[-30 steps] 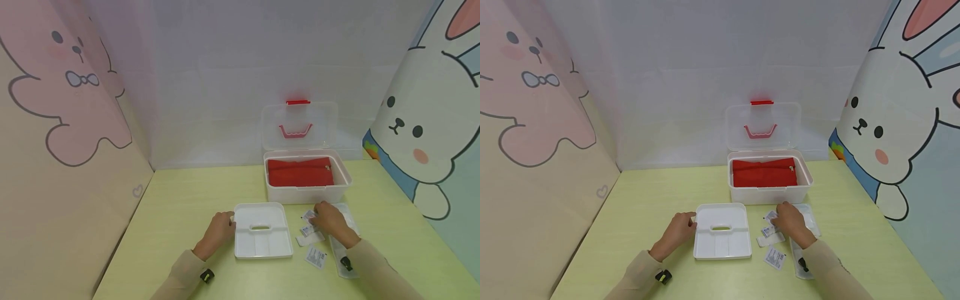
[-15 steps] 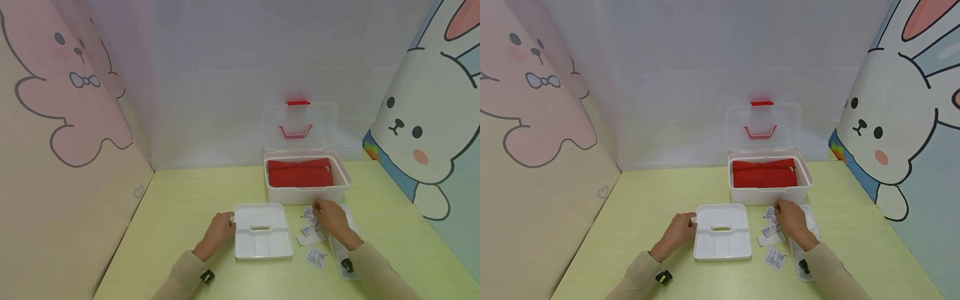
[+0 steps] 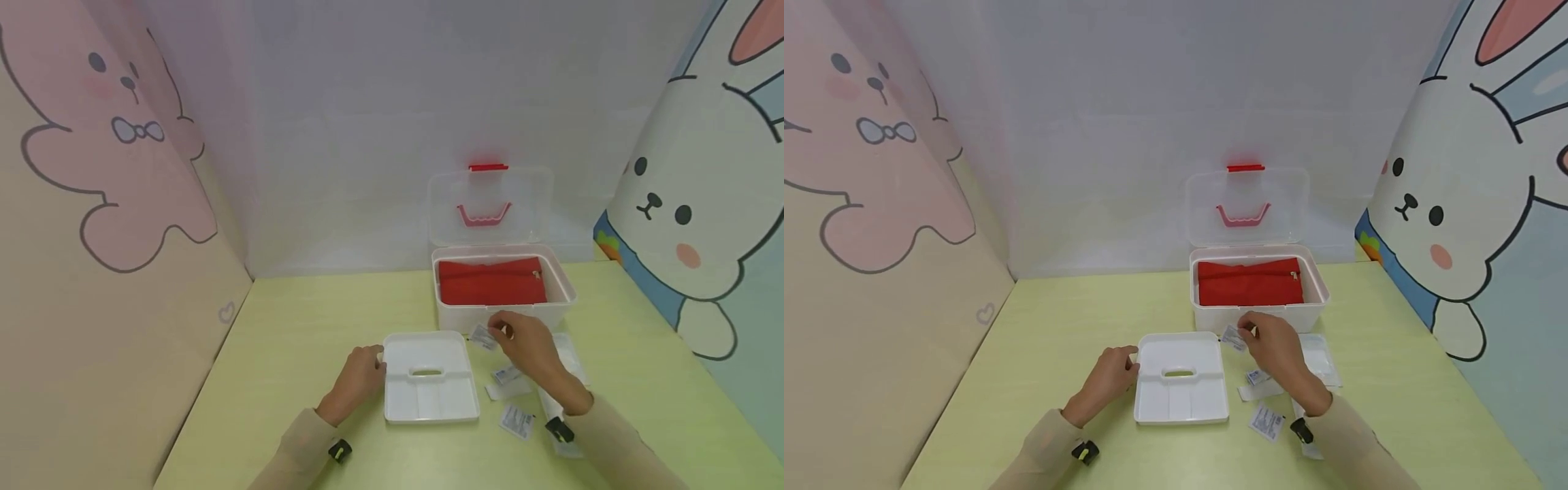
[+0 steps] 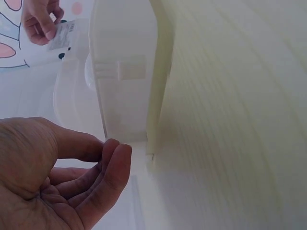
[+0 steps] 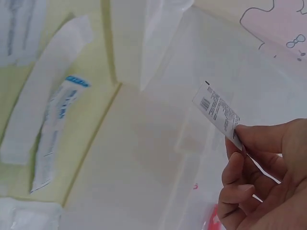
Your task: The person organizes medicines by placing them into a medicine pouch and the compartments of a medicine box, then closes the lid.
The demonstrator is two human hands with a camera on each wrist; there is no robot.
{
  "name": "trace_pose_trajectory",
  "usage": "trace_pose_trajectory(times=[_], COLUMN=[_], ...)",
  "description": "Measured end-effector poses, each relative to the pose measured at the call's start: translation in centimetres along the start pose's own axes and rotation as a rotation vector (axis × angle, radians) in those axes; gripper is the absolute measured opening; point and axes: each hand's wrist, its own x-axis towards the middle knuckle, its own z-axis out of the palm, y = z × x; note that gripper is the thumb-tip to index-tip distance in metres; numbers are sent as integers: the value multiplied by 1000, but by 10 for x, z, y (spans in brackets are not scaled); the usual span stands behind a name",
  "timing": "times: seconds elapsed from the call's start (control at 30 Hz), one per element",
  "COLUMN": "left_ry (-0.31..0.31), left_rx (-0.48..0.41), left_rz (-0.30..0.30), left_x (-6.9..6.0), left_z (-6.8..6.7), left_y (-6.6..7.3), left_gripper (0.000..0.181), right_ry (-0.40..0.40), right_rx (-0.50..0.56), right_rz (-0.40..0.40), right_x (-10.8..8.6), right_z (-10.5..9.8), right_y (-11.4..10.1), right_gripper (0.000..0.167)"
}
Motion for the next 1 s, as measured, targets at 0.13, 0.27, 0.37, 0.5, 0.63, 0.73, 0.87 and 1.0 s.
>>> trace_pose_trajectory(times=[0.13, 0.27, 0.37, 0.5, 0.63, 0.73, 0.87, 1.0], left_ry=[6, 3, 3, -7, -5, -2, -4, 0], left_rx=[6, -8, -23, -29, -16, -8, -11, -2], left_rz=[6, 6, 12, 15, 11, 0, -7, 2], left_x=[1, 2, 2, 1, 1, 2, 3, 3], left_z=[0, 1, 1, -1, 0, 0, 1, 2], left_y=[0, -2, -2, 0, 0, 1, 0, -2], left_gripper=[36, 37, 37, 37, 36, 36, 36, 35], right_ry=[-8, -48, -66, -95, -141, -183, -247, -289], right_rx=[39, 77, 113, 155, 177, 180, 174, 167], right_rz=[-51, -59, -72, -106, -118, -111, -96, -104], right_x=[6, 10, 13, 15, 15, 15, 14, 11], right_z=[-3, 0, 2, 7, 14, 20, 28, 36], right_y=[-22, -41, -54, -69, -82, -89, -97, -102], right_gripper=[12, 13, 13, 12, 10, 10, 9, 10])
